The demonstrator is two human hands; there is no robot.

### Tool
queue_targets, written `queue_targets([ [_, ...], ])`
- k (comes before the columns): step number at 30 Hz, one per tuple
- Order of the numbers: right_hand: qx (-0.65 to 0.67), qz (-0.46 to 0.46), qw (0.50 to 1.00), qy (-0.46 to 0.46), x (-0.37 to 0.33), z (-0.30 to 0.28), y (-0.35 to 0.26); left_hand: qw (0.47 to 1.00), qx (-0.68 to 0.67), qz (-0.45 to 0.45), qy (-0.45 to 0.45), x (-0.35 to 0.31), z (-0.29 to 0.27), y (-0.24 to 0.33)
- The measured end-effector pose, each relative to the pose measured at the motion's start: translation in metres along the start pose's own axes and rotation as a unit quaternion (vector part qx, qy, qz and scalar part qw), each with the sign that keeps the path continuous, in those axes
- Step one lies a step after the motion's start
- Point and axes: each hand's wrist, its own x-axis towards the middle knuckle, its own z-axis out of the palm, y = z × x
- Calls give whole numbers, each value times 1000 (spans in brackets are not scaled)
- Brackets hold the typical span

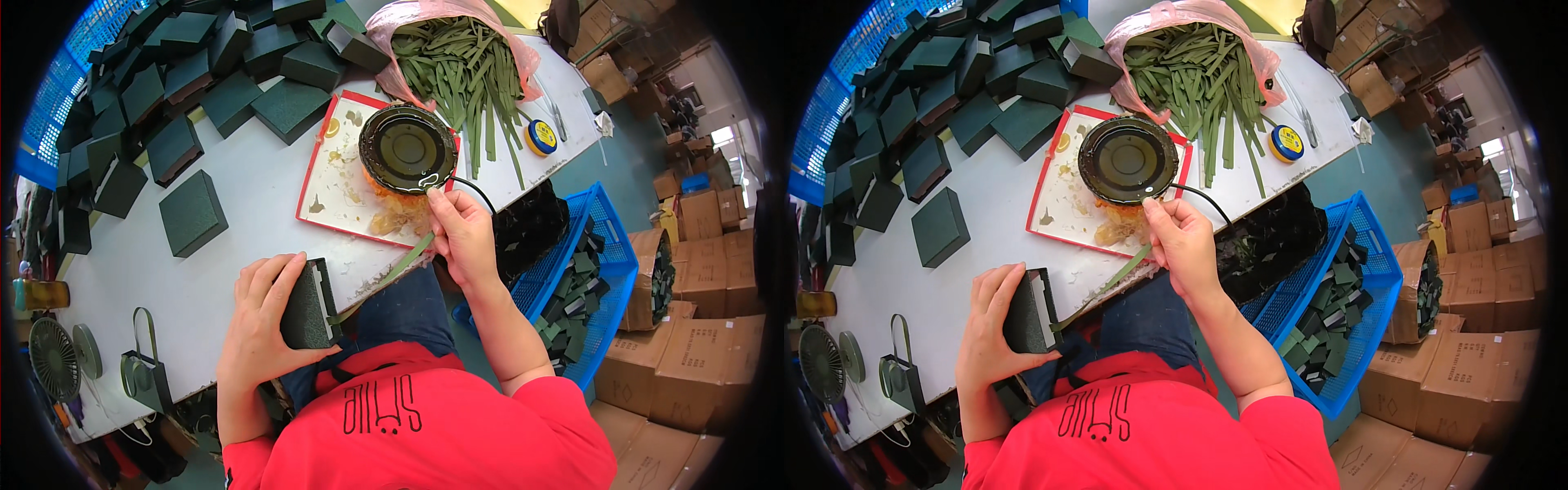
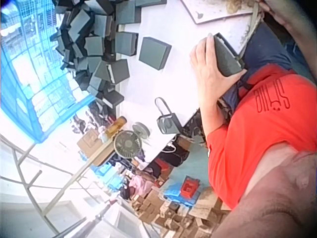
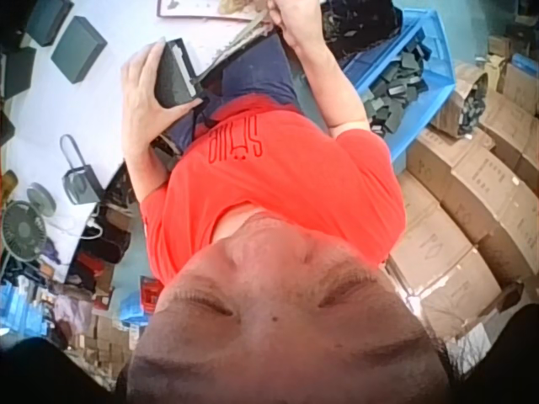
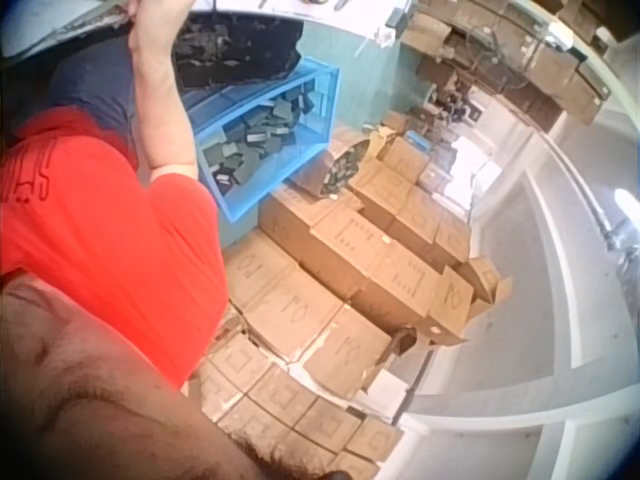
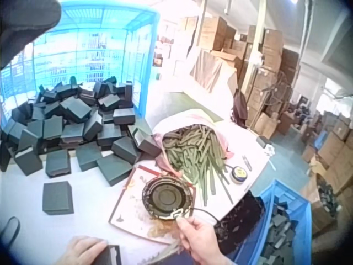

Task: The person repeatedly picks green foam blocks and green ribbons from the table, wraps each ribbon around a block, and places the wrapped block back on the table. The process is repeated continuously with no visible final destination or accumulation shown.

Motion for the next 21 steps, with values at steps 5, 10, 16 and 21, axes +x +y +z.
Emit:
queue_targets([
  [5,-4,2,1000,2,0,2,-2,1000,2,-1,-2,0,-1,1],
  [10,6,-7,1000,-1,-4,-5,-2,1000,20,12,-9,-2,-2,-2],
  [16,-3,-25,1000,-9,-18,-2,-4,1000,7,24,3,1,-3,-1],
  [21,-2,-14,1000,9,-6,-1,-4,999,-5,50,9,6,-3,1],
])
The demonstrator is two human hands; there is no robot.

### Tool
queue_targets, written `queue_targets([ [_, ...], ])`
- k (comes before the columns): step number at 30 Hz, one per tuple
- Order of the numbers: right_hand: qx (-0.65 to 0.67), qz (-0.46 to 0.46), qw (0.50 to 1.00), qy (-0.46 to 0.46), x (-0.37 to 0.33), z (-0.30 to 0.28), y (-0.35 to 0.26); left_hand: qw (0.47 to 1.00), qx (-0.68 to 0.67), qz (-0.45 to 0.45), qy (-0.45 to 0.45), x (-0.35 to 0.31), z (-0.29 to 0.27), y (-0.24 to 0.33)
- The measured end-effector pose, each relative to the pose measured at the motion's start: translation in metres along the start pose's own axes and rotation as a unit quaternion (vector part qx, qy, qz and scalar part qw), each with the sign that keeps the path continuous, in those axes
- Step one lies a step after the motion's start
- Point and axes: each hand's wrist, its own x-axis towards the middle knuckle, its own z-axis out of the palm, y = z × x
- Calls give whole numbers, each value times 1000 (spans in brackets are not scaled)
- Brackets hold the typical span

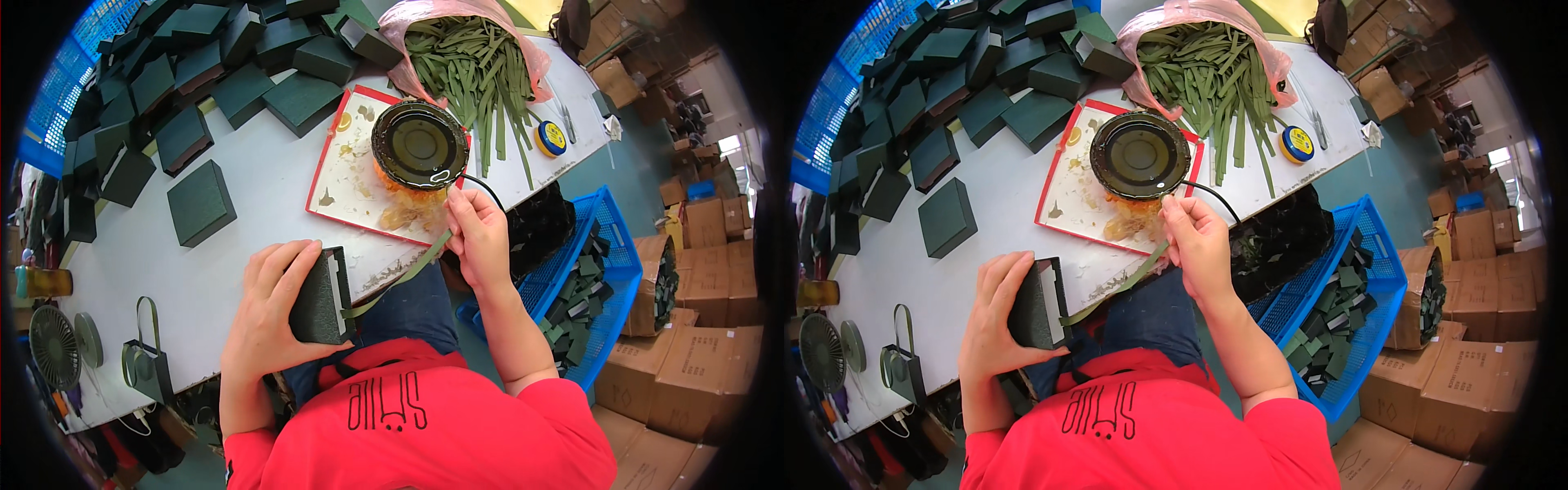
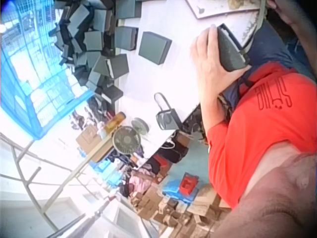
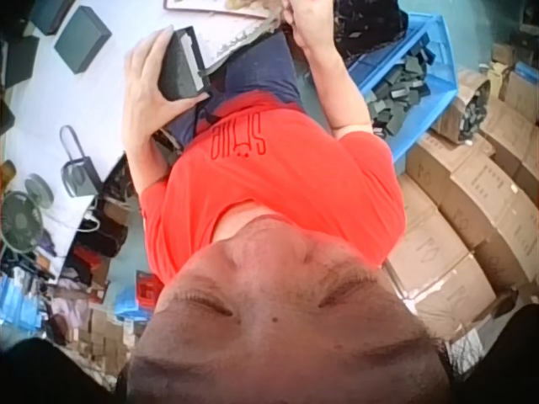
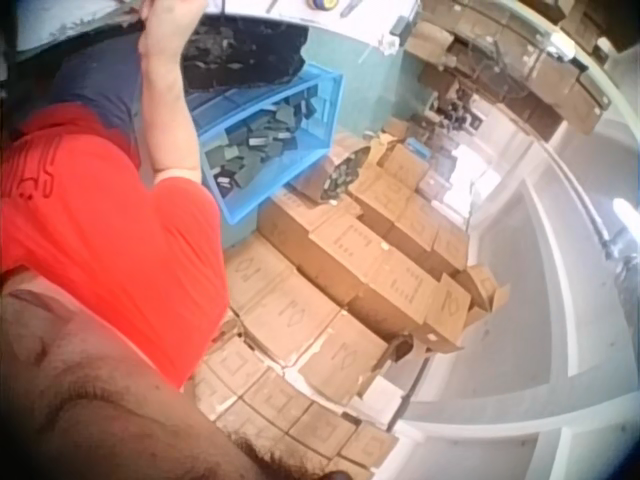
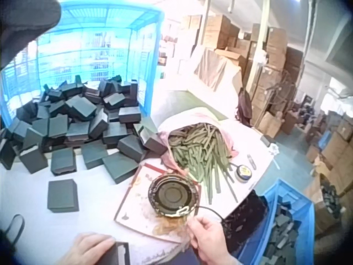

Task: The person repeatedly picks green foam blocks and green ribbons from the table, wraps each ribbon around a block, and places the wrapped block back on the table. The process is repeated continuously with no visible final destination or accumulation shown.

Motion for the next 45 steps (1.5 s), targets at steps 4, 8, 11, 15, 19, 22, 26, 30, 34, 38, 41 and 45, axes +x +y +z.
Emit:
queue_targets([
  [4,-9,-2,1000,-2,7,-1,0,1000,-20,0,13,8,1,7],
  [8,-6,16,1000,-4,10,-2,1,1000,-22,8,10,10,3,8],
  [11,-1,23,1000,-3,10,-4,-1,1000,-24,4,12,11,4,7],
  [15,1,20,1000,-4,0,-7,-1,1000,-22,1,17,8,4,5],
  [19,-40,20,998,-38,-24,3,-7,1000,-26,7,17,7,1,2],
  [22,-91,82,983,-136,-46,9,-20,998,-45,35,10,9,-1,1],
  [26,-105,124,956,-244,-55,30,-21,994,-87,68,12,10,0,1],
  [30,-141,125,944,-271,-49,37,-15,992,-95,81,13,11,0,2],
  [34,-130,117,945,-276,-48,41,-10,992,-93,82,10,11,0,3],
  [38,-162,118,936,-288,-44,41,-11,992,-93,82,5,11,-1,2],
  [41,-184,143,927,-296,-42,40,-13,993,-86,75,-3,12,-1,3],
  [45,-213,135,914,-319,-41,42,-17,995,-69,68,-35,11,-3,5],
])
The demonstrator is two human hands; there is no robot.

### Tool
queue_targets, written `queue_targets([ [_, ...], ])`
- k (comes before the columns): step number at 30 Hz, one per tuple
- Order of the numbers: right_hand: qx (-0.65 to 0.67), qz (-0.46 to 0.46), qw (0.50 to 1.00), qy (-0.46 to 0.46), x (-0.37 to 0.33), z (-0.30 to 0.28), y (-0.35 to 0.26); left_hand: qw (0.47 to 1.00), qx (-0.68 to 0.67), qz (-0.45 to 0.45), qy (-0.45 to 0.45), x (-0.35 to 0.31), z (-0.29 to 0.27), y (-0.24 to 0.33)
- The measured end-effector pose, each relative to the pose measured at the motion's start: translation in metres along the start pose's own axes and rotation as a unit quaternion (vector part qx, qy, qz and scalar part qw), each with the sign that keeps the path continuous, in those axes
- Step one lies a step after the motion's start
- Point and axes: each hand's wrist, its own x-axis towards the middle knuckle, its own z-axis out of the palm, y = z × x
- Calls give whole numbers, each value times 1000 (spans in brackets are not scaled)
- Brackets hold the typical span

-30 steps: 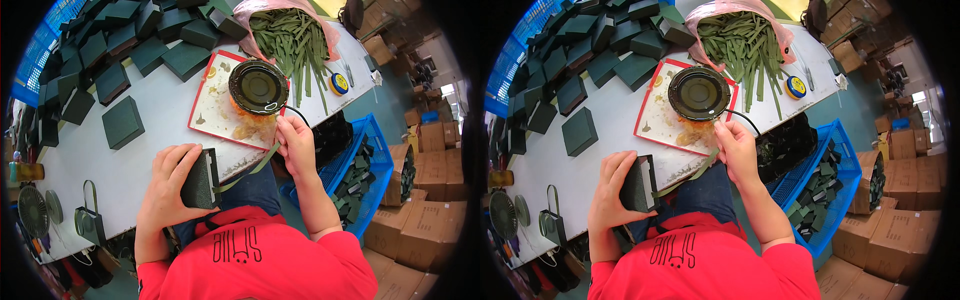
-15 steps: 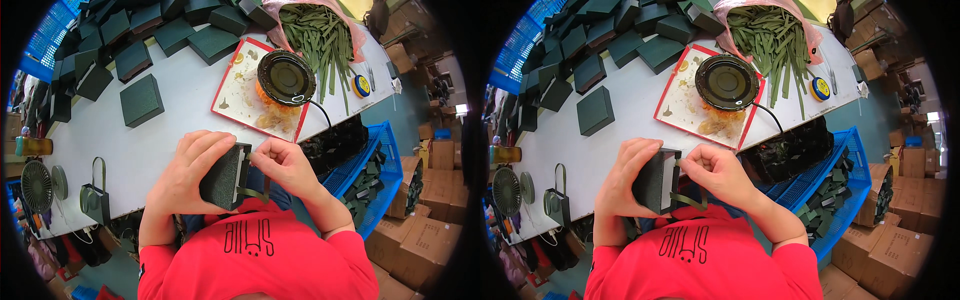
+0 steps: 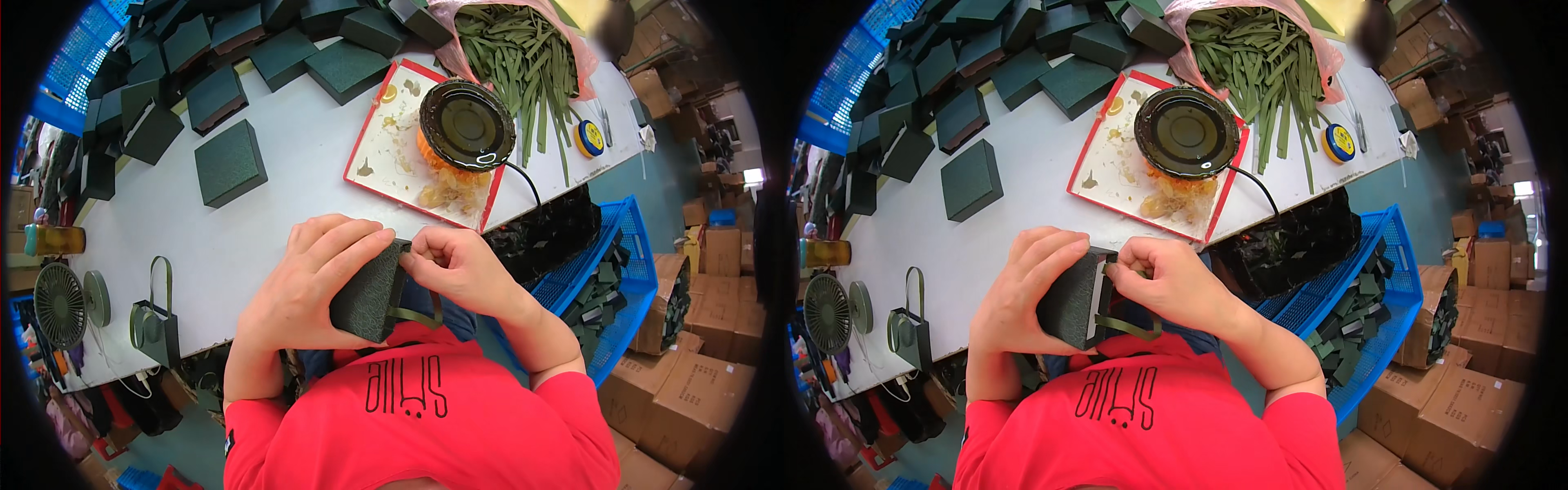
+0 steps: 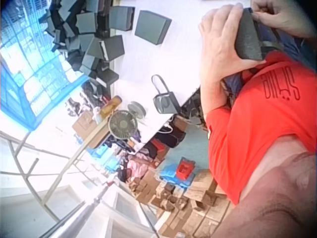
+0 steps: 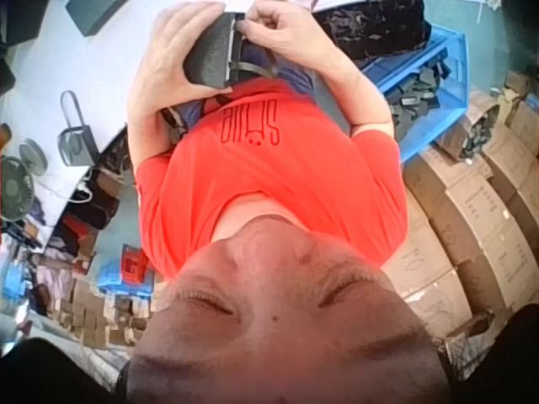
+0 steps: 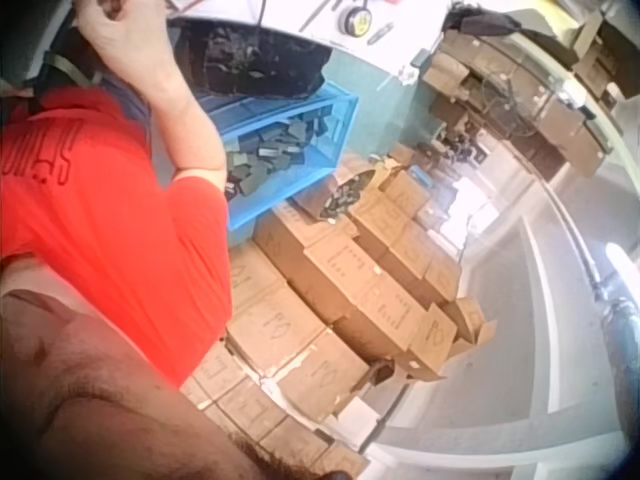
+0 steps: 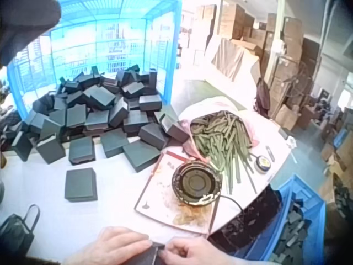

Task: The person repeatedly picks green foam blocks and green ribbons from the table, wraps each ribbon around a block, and places the wrapped block back on the table. The process is repeated continuously with no visible final destination or accumulation shown.

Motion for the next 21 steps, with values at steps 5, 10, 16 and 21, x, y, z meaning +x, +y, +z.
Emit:
queue_targets([
  [5,-139,-49,989,15,9,-3,14,999,28,3,-31,1,-1,1],
  [10,-27,-8,999,-34,14,-6,18,1000,11,-10,-11,-3,0,-4],
  [16,73,-34,996,31,9,-14,17,1000,9,-11,14,-5,-3,-6],
  [21,-28,-74,995,58,6,1,26,1000,25,-13,-7,-1,-1,-3],
])
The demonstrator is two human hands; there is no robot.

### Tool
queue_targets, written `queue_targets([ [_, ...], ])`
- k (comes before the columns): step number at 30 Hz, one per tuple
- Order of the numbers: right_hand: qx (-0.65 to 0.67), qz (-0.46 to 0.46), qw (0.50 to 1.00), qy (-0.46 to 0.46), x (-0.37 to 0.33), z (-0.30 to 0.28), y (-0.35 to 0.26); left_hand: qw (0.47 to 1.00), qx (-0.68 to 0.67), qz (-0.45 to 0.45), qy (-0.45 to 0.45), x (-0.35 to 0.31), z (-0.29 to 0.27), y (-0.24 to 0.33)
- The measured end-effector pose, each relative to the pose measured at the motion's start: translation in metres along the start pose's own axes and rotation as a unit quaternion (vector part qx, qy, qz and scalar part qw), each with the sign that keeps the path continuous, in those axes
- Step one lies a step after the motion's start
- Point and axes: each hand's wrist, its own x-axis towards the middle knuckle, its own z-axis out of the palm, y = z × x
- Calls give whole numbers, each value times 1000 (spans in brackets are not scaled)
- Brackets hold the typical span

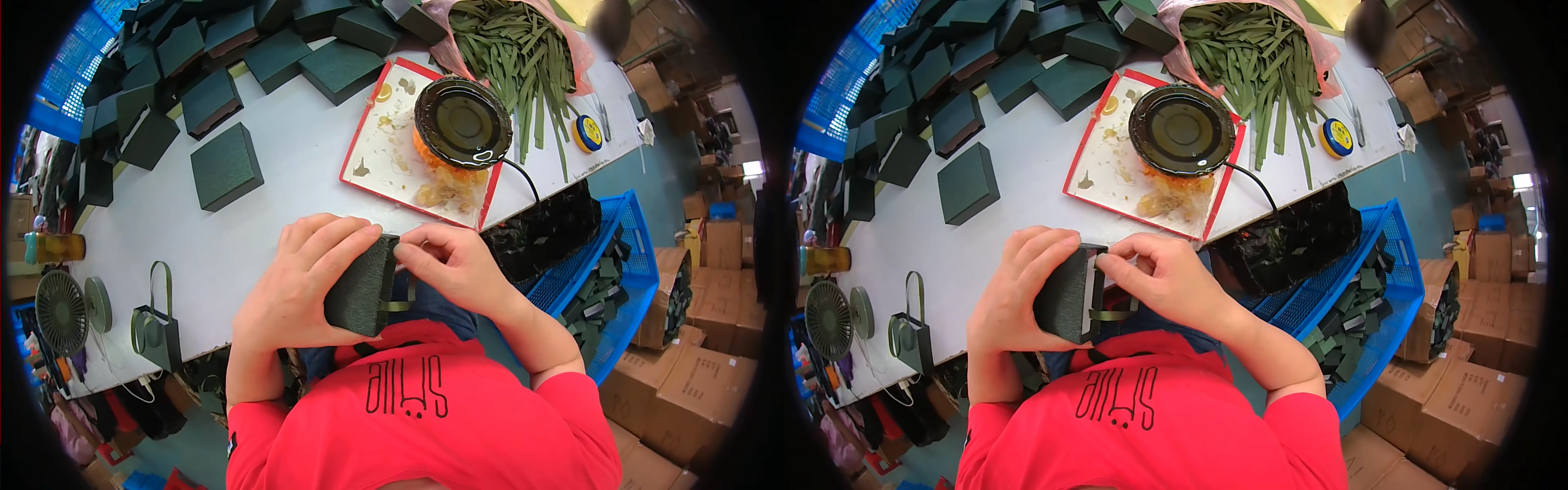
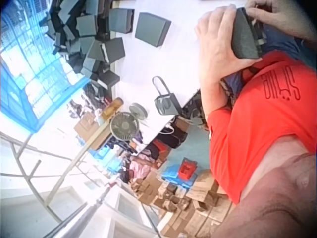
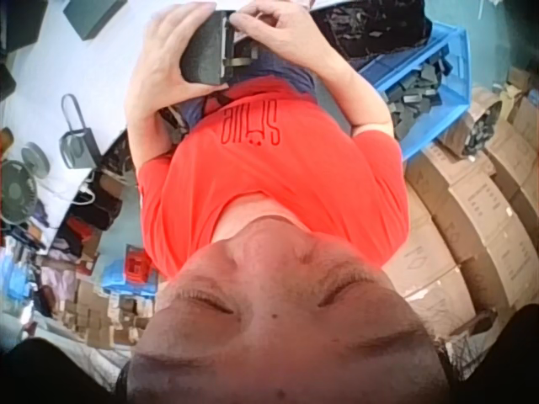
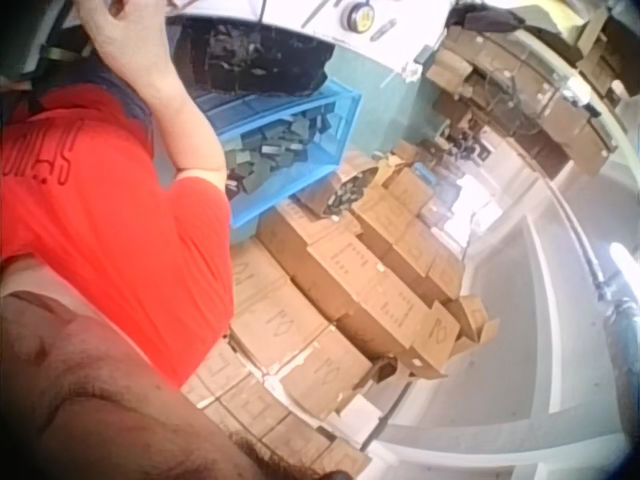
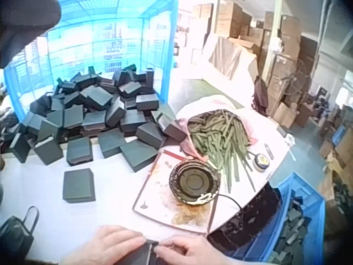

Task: The person repeatedly picks green foam blocks and green ribbons from the table, wraps each ribbon around a block, and places the wrapped block back on the table. The process is repeated continuously with no visible final destination or accumulation shown.

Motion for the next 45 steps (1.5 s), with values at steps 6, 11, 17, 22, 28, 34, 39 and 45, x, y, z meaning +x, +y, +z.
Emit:
queue_targets([
  [6,-58,14,998,-15,4,4,-4,998,52,26,-38,3,3,6],
  [11,77,56,995,-42,5,-6,-15,1000,0,-7,5,-5,10,-3],
  [17,184,-91,952,228,-6,-27,20,998,18,-61,18,-7,2,-1],
  [22,142,-151,889,408,-11,-83,28,974,122,-179,70,-22,0,-13],
  [28,-183,-141,793,564,-2,-186,53,930,183,-309,81,-44,-16,-26],
  [34,-304,56,752,582,-8,-226,80,873,20,-462,156,-69,-25,-53],
  [39,-233,109,813,522,-15,-232,89,899,51,-387,199,-74,-31,-62],
  [45,-102,102,858,493,-24,-221,81,940,205,-104,253,-54,-33,-40],
])
